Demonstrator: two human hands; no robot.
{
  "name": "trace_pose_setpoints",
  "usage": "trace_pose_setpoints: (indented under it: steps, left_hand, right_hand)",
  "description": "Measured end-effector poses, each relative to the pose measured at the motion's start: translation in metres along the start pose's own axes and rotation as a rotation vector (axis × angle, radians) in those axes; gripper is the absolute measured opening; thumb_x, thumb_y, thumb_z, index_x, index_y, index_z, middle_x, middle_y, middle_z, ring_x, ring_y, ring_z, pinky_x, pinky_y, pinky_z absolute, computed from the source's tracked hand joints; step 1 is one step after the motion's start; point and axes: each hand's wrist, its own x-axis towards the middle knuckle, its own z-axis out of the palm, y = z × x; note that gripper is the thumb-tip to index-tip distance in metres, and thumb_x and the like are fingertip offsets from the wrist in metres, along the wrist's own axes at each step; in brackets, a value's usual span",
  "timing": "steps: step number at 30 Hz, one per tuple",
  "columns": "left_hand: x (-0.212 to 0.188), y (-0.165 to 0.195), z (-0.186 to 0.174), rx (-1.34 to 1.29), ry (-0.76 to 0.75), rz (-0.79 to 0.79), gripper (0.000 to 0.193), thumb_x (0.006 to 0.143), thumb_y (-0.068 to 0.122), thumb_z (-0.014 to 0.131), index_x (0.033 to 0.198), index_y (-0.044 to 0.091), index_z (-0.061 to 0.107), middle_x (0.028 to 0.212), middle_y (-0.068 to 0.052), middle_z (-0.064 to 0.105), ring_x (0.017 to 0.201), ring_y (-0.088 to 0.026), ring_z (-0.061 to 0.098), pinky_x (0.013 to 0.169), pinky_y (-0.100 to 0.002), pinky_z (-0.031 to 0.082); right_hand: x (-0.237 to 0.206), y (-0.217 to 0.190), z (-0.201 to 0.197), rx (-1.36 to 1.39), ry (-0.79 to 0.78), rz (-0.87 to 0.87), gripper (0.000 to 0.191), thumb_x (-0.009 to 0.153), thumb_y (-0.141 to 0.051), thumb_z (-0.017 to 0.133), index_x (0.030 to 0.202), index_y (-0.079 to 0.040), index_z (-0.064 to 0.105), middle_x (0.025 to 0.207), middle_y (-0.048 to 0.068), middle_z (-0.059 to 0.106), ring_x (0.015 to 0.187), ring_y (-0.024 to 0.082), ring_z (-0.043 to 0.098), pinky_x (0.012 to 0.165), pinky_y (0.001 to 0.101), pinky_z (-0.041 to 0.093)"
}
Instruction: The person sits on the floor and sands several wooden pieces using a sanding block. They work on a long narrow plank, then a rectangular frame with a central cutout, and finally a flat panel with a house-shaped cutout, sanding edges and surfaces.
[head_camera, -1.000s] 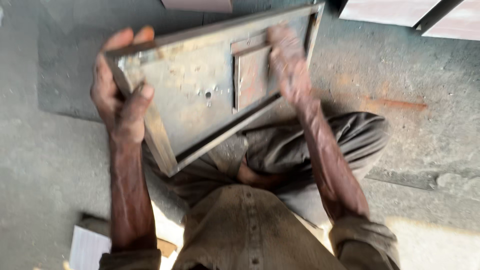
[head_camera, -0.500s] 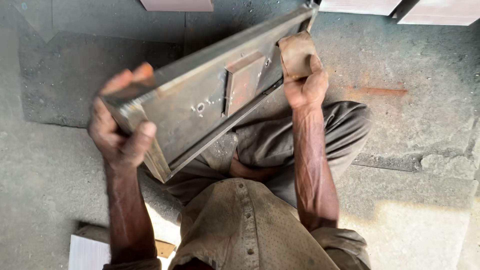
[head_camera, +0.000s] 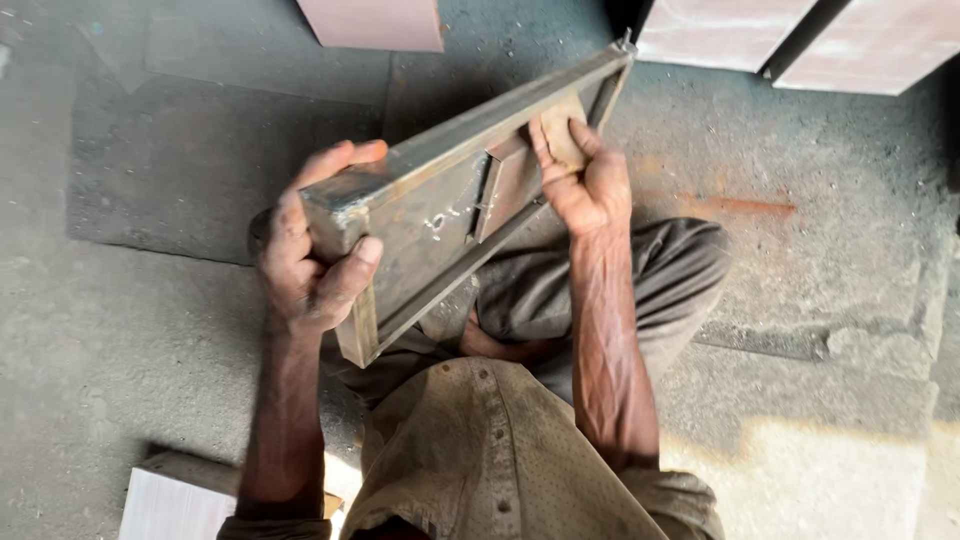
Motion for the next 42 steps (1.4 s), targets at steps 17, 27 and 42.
trace_pose_setpoints:
  steps: [17,27,42]
  left_hand:
    - [0.002,-0.009,-0.007,-0.052,-0.082,-0.06,0.06,0.115,0.028,0.065,0.161,0.003,0.034,0.158,-0.014,0.055,0.136,-0.018,0.061,0.114,-0.034,0.057]
    - [0.031,-0.027,-0.017,0.343,-0.054,-0.274,0.061,0.113,0.041,0.069,0.159,0.007,0.048,0.089,-0.014,0.061,0.059,-0.008,0.045,0.053,-0.027,0.043]
    - [0.042,-0.005,0.017,-0.008,-0.34,0.163,0.064,0.119,0.024,0.073,0.164,0.012,0.028,0.164,-0.009,0.049,0.151,-0.017,0.046,0.134,-0.035,0.037]
  right_hand:
    - [-0.062,0.021,-0.001,0.016,-0.064,-0.053,0.043,0.103,-0.002,0.054,0.143,0.012,0.046,0.13,0.03,0.064,0.116,0.038,0.069,0.105,0.0481,0.062]
    - [-0.144,0.042,-0.03,-1.85,-0.491,-0.394,0.033,0.108,0.004,0.051,0.137,-0.005,0.063,0.137,0.011,0.073,0.082,0.023,0.068,0.073,0.0312,0.056]
    - [-0.13,0.062,-0.013,-2.623,-0.944,-0.324,0.048,0.113,-0.029,0.045,0.151,-0.001,0.052,0.14,0.019,0.06,0.14,0.028,0.052,0.122,0.0548,0.046]
